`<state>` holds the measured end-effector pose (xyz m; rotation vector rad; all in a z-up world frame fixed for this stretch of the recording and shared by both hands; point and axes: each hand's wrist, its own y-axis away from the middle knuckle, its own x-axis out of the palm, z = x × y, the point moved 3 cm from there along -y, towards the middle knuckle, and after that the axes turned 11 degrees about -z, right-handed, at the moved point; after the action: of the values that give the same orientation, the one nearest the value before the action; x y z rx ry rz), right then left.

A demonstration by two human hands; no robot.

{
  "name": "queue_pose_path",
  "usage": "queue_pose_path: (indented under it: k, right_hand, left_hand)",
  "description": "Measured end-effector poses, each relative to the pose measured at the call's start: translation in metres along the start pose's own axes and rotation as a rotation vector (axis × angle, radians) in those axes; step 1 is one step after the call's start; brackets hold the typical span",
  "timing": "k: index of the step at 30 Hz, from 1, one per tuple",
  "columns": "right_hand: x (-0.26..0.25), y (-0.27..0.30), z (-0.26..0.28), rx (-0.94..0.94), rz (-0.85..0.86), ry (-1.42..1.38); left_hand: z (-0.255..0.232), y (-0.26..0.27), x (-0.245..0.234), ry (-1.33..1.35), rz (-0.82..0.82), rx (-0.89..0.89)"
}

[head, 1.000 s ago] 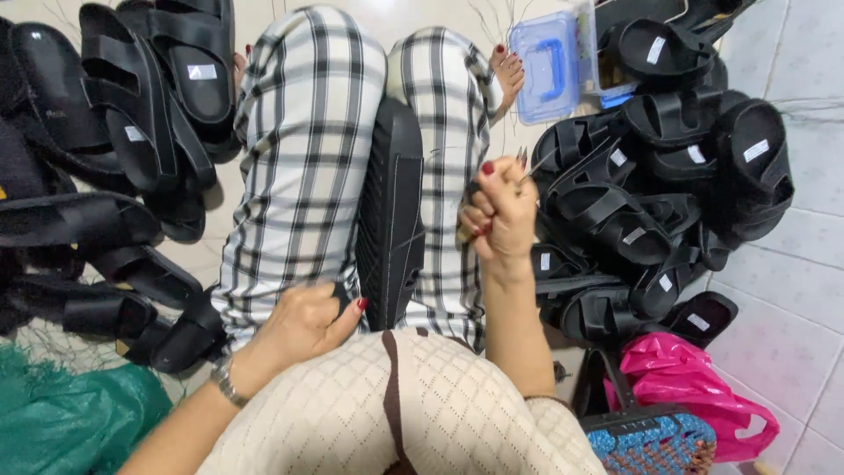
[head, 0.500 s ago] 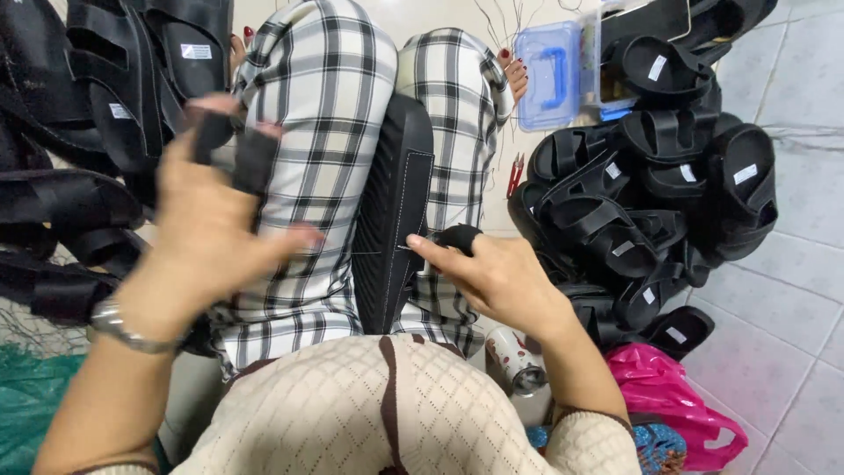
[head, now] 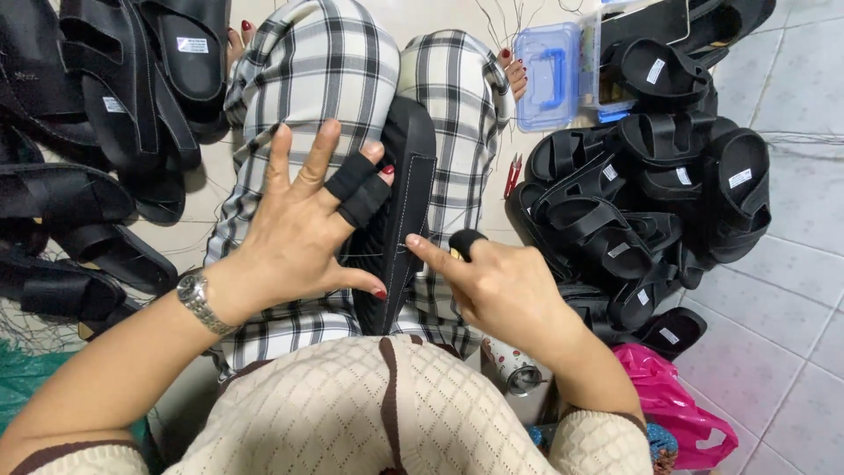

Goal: Hand-sewing the upper component of black sandals to the soles using a needle and thread while sitting on the floor.

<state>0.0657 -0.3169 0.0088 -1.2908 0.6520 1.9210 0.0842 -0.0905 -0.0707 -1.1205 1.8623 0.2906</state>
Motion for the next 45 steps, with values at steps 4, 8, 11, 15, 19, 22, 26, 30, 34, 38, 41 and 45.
queue_pose_path:
  k: [4,8,11,15,19,22,26,30,34,38,41,45]
  right_hand:
    - [0.001,-0.005,0.01,0.005,0.118,0.125]
    - [0.011,-0.013,0.008,-0.036,0.141,0.129]
    - [0.018,-0.018,-0.002,-0.035,0.06,-0.054]
    - [0.025,-0.022,-0.003,-0.018,-0.016,-0.169]
    - [0.016,-0.032,0.007,0.034,-0.148,-0.26]
    - [0.016,-0.019,0.007,0.029,-0.166,-0.102]
    - [0.048,0.0,0.0,0.063,-0.24,0.003]
    - [0.074,0.009,-0.029,0.063,-0.366,-0.336]
    - [0.072,0.004,-0.029,0.077,-0.399,-0.491]
    - [0.059,0.003,-0.011,0.011,-0.386,-0.271]
    - [0.05,0.0,0.003,-0.001,-0.35,-0.062]
    - [0.041,-0.006,0.011,-0.063,-0.367,0.107]
  left_hand:
    - [0.003,-0.002,0.002,-0.042,-0.053,0.036]
    - [0.009,-0.002,0.003,-0.094,-0.09,0.046]
    - [0.013,-0.004,0.001,-0.056,-0.123,0.052]
    - [0.016,-0.002,0.003,-0.124,-0.14,0.072]
    - [0.015,0.003,0.006,-0.208,-0.129,0.087]
    - [0.006,0.03,0.021,-0.053,-0.207,-0.048]
    - [-0.027,0.04,-0.021,0.22,-0.408,-0.181]
    - [-0.024,0.058,0.007,1.3,-0.329,-0.653]
    - [-0.03,0.061,0.026,1.684,-0.319,-0.92]
    - [-0.034,0.051,0.025,1.258,-0.343,-1.113]
    - [-0.044,0.052,0.019,1.138,-0.226,-1.101]
    - [-0.045,0.051,0.017,0.835,-0.325,-0.802]
